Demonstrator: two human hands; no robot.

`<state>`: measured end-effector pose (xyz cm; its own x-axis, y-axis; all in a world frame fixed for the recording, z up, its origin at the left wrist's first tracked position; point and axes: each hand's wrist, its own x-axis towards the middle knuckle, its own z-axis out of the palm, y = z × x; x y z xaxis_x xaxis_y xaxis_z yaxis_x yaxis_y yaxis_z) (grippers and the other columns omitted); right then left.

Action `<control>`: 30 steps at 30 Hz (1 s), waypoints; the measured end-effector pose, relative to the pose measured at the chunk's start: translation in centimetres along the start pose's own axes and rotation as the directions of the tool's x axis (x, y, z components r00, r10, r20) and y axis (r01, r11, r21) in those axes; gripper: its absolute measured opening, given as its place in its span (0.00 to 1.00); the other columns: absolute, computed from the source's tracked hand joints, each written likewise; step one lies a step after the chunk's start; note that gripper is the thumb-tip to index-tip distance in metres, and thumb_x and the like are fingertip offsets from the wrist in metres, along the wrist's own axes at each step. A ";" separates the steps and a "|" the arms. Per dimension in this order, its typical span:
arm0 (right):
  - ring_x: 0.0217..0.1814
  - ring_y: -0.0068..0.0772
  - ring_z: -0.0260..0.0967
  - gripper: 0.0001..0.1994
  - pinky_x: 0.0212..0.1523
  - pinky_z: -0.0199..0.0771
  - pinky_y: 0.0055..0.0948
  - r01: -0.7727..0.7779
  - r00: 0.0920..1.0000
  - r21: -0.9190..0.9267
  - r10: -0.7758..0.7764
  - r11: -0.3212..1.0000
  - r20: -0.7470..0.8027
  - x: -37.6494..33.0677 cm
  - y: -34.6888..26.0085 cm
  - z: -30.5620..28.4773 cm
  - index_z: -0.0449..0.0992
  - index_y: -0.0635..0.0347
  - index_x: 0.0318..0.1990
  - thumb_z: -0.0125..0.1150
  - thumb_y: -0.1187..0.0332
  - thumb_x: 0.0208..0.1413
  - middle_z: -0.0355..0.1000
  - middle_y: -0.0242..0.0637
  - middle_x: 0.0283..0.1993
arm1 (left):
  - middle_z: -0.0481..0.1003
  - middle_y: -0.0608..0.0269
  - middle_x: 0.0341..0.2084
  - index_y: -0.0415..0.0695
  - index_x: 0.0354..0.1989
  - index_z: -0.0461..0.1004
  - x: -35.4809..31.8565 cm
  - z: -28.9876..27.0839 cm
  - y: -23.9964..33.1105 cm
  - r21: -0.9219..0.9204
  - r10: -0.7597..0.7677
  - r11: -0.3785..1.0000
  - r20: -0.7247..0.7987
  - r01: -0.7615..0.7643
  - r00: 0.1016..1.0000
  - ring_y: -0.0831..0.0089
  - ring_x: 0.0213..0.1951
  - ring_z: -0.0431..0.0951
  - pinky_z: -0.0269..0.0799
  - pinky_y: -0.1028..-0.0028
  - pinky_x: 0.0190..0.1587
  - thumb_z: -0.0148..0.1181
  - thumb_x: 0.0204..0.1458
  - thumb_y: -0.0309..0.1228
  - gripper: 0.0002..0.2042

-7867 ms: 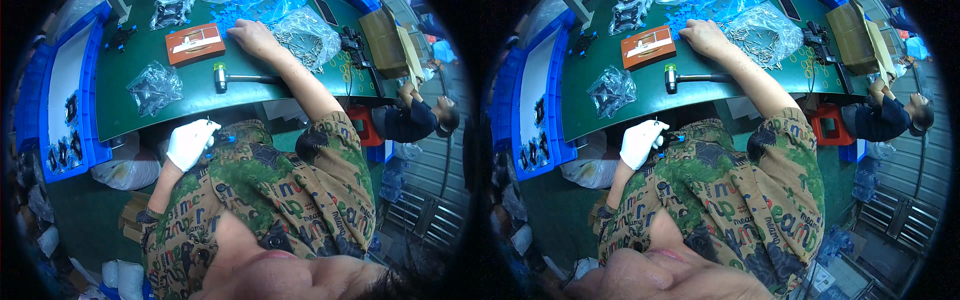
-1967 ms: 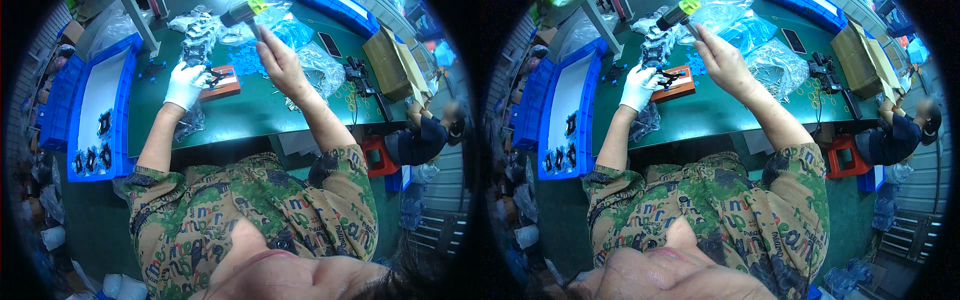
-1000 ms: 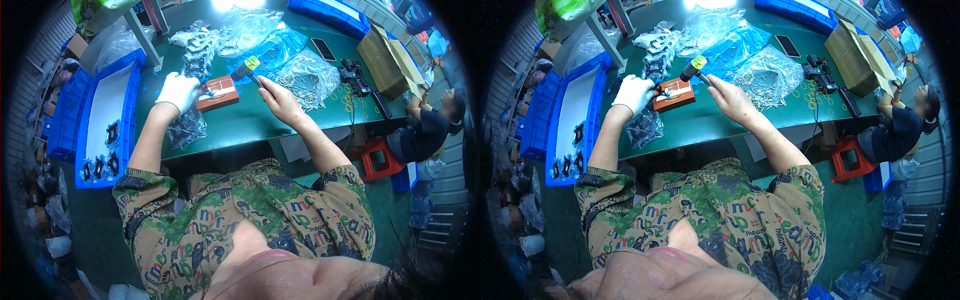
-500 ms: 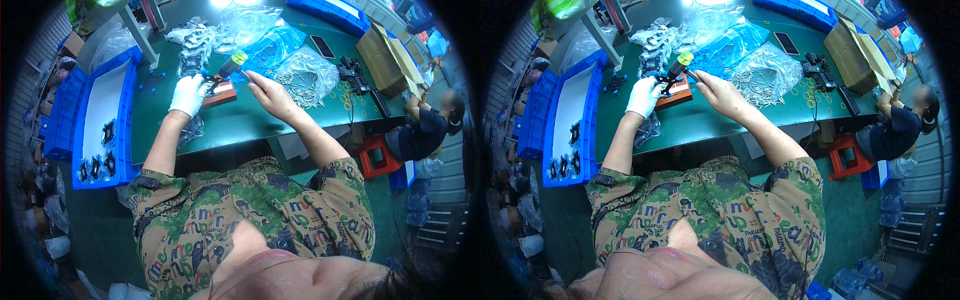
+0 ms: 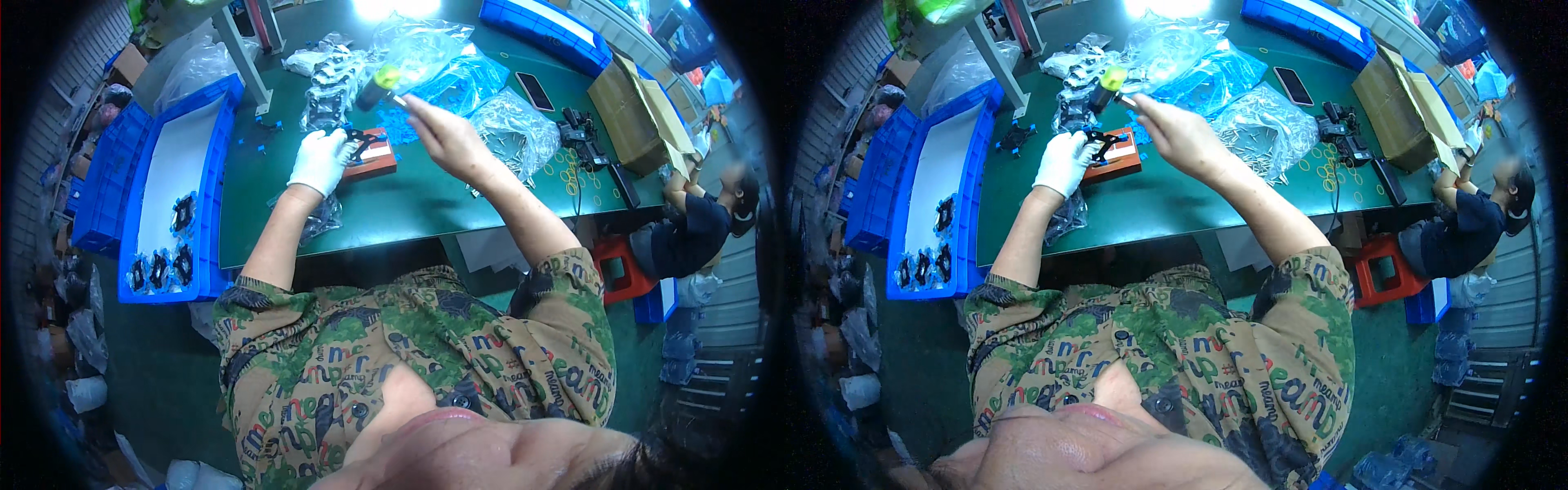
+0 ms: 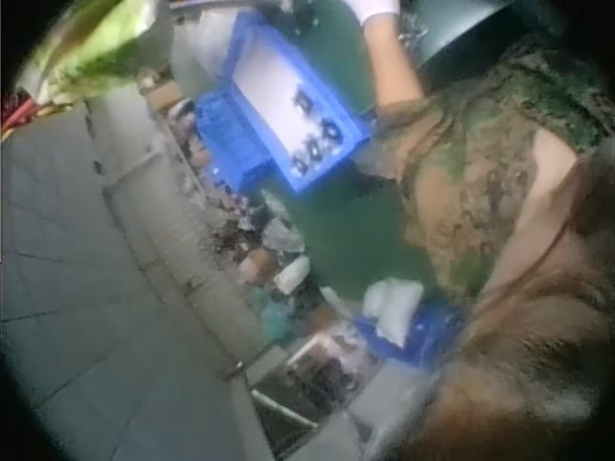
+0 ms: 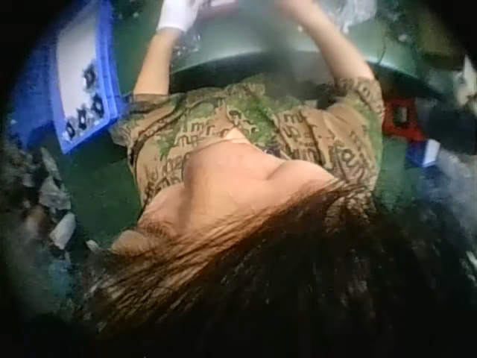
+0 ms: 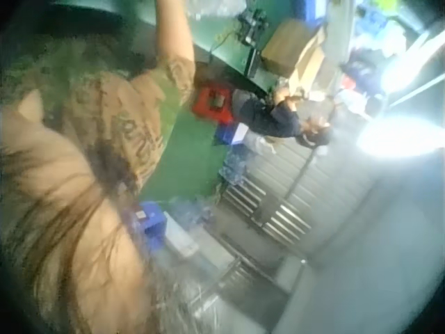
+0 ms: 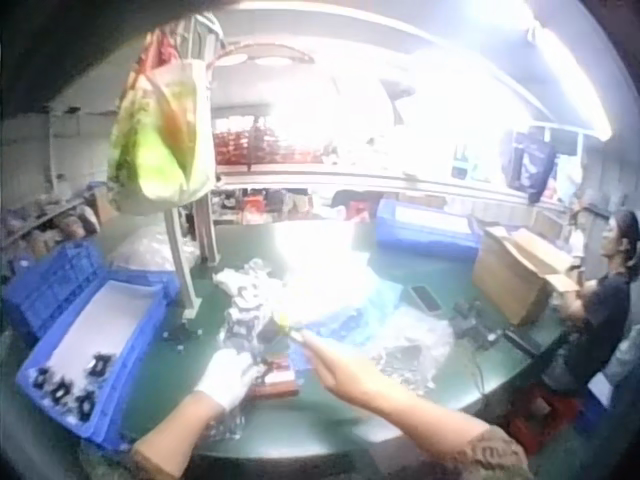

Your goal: The person assembles small black plastic components by inserting blue plastic pieces and metal pins. They use a hammer to secure the pins into the components and place the finished items into a blue bin.

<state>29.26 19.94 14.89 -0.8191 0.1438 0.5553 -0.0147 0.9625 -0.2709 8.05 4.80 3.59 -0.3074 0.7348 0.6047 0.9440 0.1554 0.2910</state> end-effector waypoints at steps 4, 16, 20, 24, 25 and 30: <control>0.50 0.56 0.75 0.19 0.48 0.76 0.46 -0.083 0.997 0.073 0.083 0.994 -0.001 -0.6 -0.7 -1.3 0.69 0.58 0.62 0.55 0.62 0.67 0.76 0.53 0.49 | 0.75 0.47 0.28 0.41 0.35 0.74 0.3 -0.8 0.2 0.017 -0.087 0.996 0.124 0.085 0.988 0.48 0.34 0.77 0.71 0.54 0.39 0.60 0.58 0.39 0.12; 0.43 0.58 0.76 0.18 0.45 0.75 0.51 -0.113 0.670 -0.038 0.104 0.993 0.735 -7.0 -0.7 1.2 0.78 0.56 0.50 0.57 0.53 0.63 0.78 0.53 0.39 | 0.78 0.64 0.36 0.33 0.57 0.70 -9.5 -6.1 -5.6 -0.863 -0.698 0.302 0.090 0.405 0.710 0.79 0.36 0.76 0.71 0.79 0.41 0.62 0.59 0.27 0.19; 0.48 0.52 0.74 0.18 0.47 0.74 0.48 0.083 0.818 -0.099 -0.010 0.992 0.576 -6.0 -0.4 3.3 0.79 0.55 0.49 0.60 0.51 0.61 0.76 0.46 0.43 | 0.76 0.66 0.34 0.33 0.55 0.71 -13.9 -8.5 -7.9 -0.842 -0.769 0.338 0.009 0.420 0.639 0.80 0.35 0.74 0.70 0.79 0.42 0.61 0.59 0.25 0.16; 0.50 0.49 0.74 0.19 0.49 0.73 0.45 0.099 0.863 -0.061 -0.055 0.993 0.502 -3.4 0.1 3.5 0.79 0.57 0.47 0.61 0.52 0.60 0.75 0.43 0.43 | 0.75 0.68 0.32 0.33 0.54 0.72 -16.4 -8.6 -9.3 -0.785 -0.807 0.382 -0.026 0.487 0.590 0.81 0.34 0.73 0.69 0.79 0.42 0.60 0.61 0.26 0.15; 0.48 0.48 0.74 0.17 0.48 0.73 0.45 0.101 0.877 -0.074 -0.054 0.992 0.478 -3.1 1.0 3.4 0.80 0.57 0.46 0.61 0.53 0.61 0.75 0.43 0.42 | 0.75 0.68 0.33 0.33 0.55 0.71 -16.5 -8.2 -9.7 -0.758 -0.821 0.391 -0.031 0.522 0.570 0.81 0.34 0.73 0.69 0.79 0.42 0.60 0.61 0.26 0.16; 0.44 0.47 0.75 0.13 0.46 0.73 0.45 0.086 0.899 -0.084 -0.041 0.993 0.437 -1.9 1.0 1.5 0.80 0.57 0.45 0.59 0.59 0.63 0.76 0.41 0.40 | 0.79 0.62 0.33 0.32 0.57 0.72 -12.2 -9.3 -12.4 -0.412 -0.825 0.481 0.085 0.774 0.558 0.76 0.36 0.76 0.70 0.75 0.43 0.62 0.59 0.35 0.22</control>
<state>29.92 20.26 12.43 -0.9859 -0.0109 0.1667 -0.0371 0.9873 -0.1546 -0.97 -12.26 -0.50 -0.9405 0.3380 0.0343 0.1668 0.3712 0.9134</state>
